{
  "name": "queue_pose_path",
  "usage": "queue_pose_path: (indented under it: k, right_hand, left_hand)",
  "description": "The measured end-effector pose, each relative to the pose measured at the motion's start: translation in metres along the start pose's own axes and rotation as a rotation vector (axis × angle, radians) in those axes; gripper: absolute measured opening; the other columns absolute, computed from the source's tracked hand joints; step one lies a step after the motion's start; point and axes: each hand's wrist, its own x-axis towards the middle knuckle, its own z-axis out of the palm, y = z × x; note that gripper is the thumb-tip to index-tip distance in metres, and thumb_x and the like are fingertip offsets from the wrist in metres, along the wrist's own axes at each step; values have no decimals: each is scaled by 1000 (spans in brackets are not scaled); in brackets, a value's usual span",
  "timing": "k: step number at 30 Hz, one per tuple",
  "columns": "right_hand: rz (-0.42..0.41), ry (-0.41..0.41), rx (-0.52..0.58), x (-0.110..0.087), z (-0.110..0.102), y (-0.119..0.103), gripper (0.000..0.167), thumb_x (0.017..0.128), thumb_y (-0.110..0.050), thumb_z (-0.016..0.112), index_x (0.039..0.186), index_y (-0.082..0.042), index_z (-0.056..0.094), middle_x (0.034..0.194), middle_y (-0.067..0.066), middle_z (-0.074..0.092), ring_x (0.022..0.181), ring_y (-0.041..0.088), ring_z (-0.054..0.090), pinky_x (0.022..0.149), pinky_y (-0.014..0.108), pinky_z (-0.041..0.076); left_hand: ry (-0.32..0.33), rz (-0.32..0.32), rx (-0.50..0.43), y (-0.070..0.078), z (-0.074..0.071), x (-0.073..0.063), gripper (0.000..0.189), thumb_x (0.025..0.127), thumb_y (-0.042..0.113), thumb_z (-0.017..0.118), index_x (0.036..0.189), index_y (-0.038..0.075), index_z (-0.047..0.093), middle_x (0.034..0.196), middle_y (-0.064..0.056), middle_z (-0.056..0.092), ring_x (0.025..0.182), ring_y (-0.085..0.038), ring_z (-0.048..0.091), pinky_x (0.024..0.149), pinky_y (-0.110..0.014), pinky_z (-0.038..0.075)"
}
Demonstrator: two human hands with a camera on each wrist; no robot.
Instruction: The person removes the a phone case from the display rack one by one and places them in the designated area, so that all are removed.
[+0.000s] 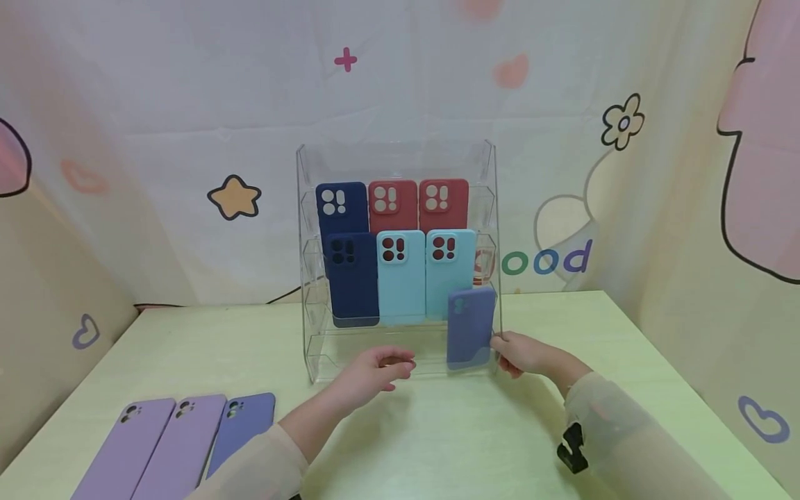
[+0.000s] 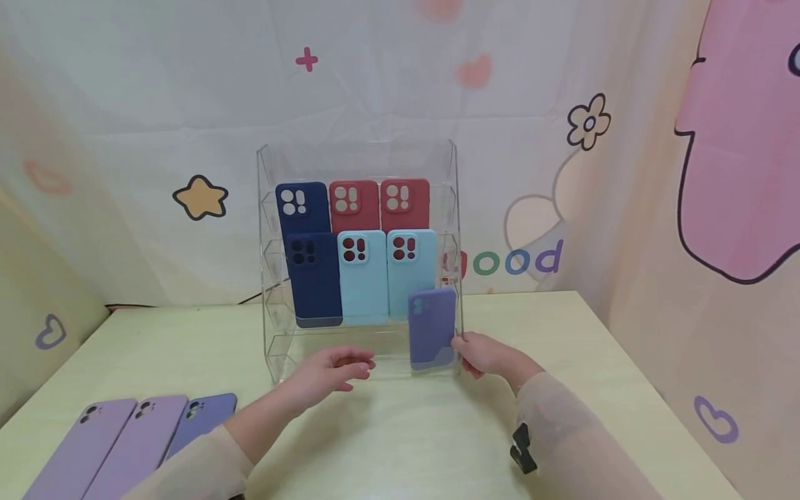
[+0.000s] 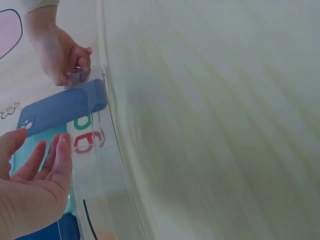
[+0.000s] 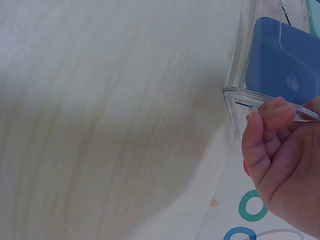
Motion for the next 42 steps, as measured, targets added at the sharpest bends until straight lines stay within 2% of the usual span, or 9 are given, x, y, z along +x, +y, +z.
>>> queue_pose_path:
  k: [7, 15, 27, 35, 42]
  right_hand:
    - [16, -3, -17, 0, 1, 0, 38, 97, -17, 25, 71, -1, 49, 55, 1, 41, 49, 14, 40, 59, 29, 41]
    - [19, -8, -21, 0, 0, -1, 38, 97, -18, 26, 74, 0, 49, 55, 1, 42, 50, 14, 40, 58, 29, 39]
    - [7, -13, -15, -2, 0, -4, 37, 97, -16, 26, 73, 0, 48, 55, 1, 41, 50, 14, 39, 58, 29, 39]
    - [9, -12, -24, -2, -2, -3, 38, 97, -17, 25, 71, -2, 48, 53, 1, 40, 49, 14, 40, 58, 30, 39]
    - [9, -24, -16, -1, -2, -2, 39, 98, -18, 25, 71, -1, 48, 53, 1, 40, 48, 14, 39, 58, 29, 38]
  left_hand:
    - [66, 34, -38, 9, 24, 25, 40, 94, 16, 56, 130, 1, 51, 122, -16, 57, 109, -27, 55, 85, -40, 48]
    - [119, 57, -85, 5, 40, 43, 41, 93, 11, 57, 132, -1, 49, 124, -20, 56, 112, -30, 54, 85, -41, 48]
    - [220, 76, -140, 6, 51, 58, 42, 90, 10, 60, 129, -4, 51, 122, -21, 57, 112, -33, 55, 84, -42, 48]
    - [228, 91, -161, 5, 56, 65, 42, 89, 9, 61, 128, -4, 51, 120, -21, 58, 110, -34, 55, 84, -43, 48]
    - [259, 92, -103, 5, 63, 73, 40, 88, 9, 64, 124, -4, 55, 116, -20, 60, 109, -34, 56, 86, -41, 48]
